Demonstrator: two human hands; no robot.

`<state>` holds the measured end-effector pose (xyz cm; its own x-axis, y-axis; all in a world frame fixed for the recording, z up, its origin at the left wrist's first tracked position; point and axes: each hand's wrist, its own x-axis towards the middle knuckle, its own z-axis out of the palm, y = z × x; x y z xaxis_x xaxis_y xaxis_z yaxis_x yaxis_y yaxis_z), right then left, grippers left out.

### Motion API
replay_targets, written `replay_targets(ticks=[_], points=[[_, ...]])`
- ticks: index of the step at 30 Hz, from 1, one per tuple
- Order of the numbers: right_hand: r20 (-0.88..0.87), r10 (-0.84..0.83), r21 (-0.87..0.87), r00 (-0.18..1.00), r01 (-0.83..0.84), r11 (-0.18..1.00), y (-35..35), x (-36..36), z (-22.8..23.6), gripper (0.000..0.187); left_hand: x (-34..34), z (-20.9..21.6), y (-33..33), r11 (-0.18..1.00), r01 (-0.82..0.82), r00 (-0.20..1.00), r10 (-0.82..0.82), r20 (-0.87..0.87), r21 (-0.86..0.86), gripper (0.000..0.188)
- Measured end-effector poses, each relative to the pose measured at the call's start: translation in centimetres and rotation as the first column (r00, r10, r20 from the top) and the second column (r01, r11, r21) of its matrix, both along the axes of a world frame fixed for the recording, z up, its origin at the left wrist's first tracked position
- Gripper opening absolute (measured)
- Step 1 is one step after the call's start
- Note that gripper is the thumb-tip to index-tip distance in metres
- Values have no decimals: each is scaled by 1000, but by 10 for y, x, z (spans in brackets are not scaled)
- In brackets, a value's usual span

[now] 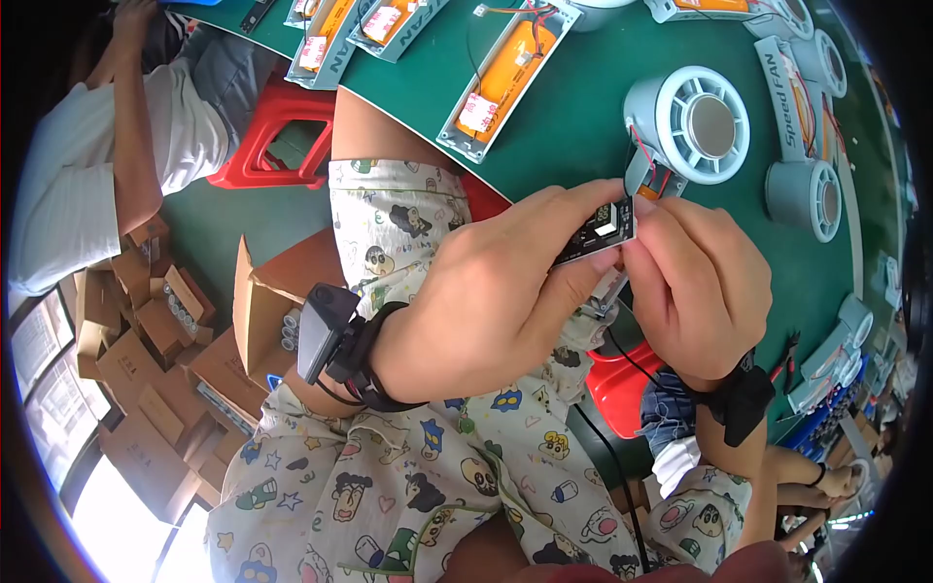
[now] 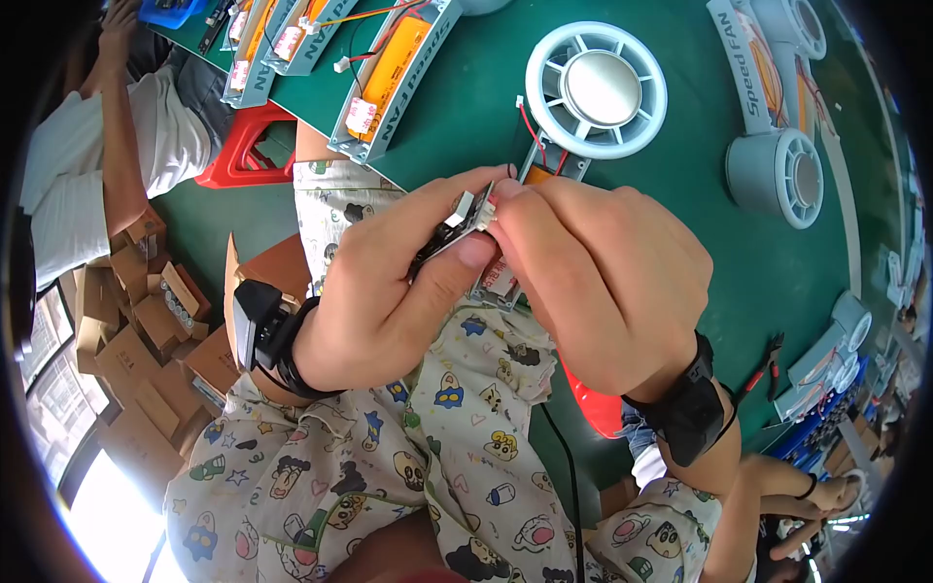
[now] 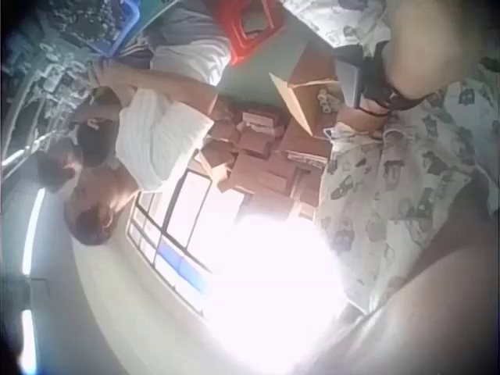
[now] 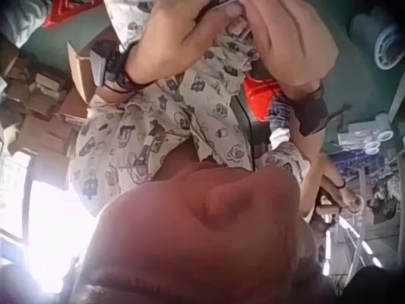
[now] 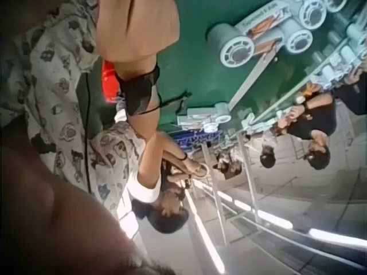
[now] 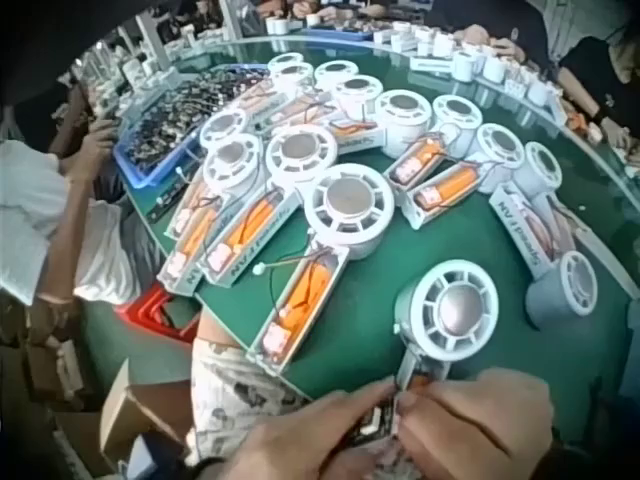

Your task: Assembling internal electronic components including circuit boards and batteries into plastic device housings at an assembly bench.

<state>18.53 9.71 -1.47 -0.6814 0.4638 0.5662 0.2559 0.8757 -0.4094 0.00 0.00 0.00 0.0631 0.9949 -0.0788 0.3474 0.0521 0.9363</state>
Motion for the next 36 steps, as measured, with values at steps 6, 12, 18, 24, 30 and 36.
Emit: replay_targets(ticks=[6, 12, 18, 24, 30, 36], points=[[-39, -38, -9, 999, 38, 999, -1, -4, 2, 35, -1, 0, -1, 999, -31, 984, 35, 176, -22, 47], [7, -44, -19, 999, 44, 999, -1, -3, 7, 35, 6, -7, -2, 976, -212, 948, 191, 257, 57, 45], [61, -28, -35, 998, 30, 999, -4, -3, 10, 33, 3, -6, -3, 986, -149, 953, 162, 256, -72, 43], [69, -18, -59, 997, 22, 998, -5, -3, 12, 30, 0, -13, 1, 986, -148, 985, 140, 101, 77, 43], [43, -42, -75, 998, 45, 996, -5, -5, 6, 27, -8, 5, 9, 967, -111, 931, 183, 316, -231, 44], [9, -73, -92, 997, 74, 993, -6, -8, 6, 28, -6, -2, 8, 963, -86, 910, 180, 373, -257, 44]])
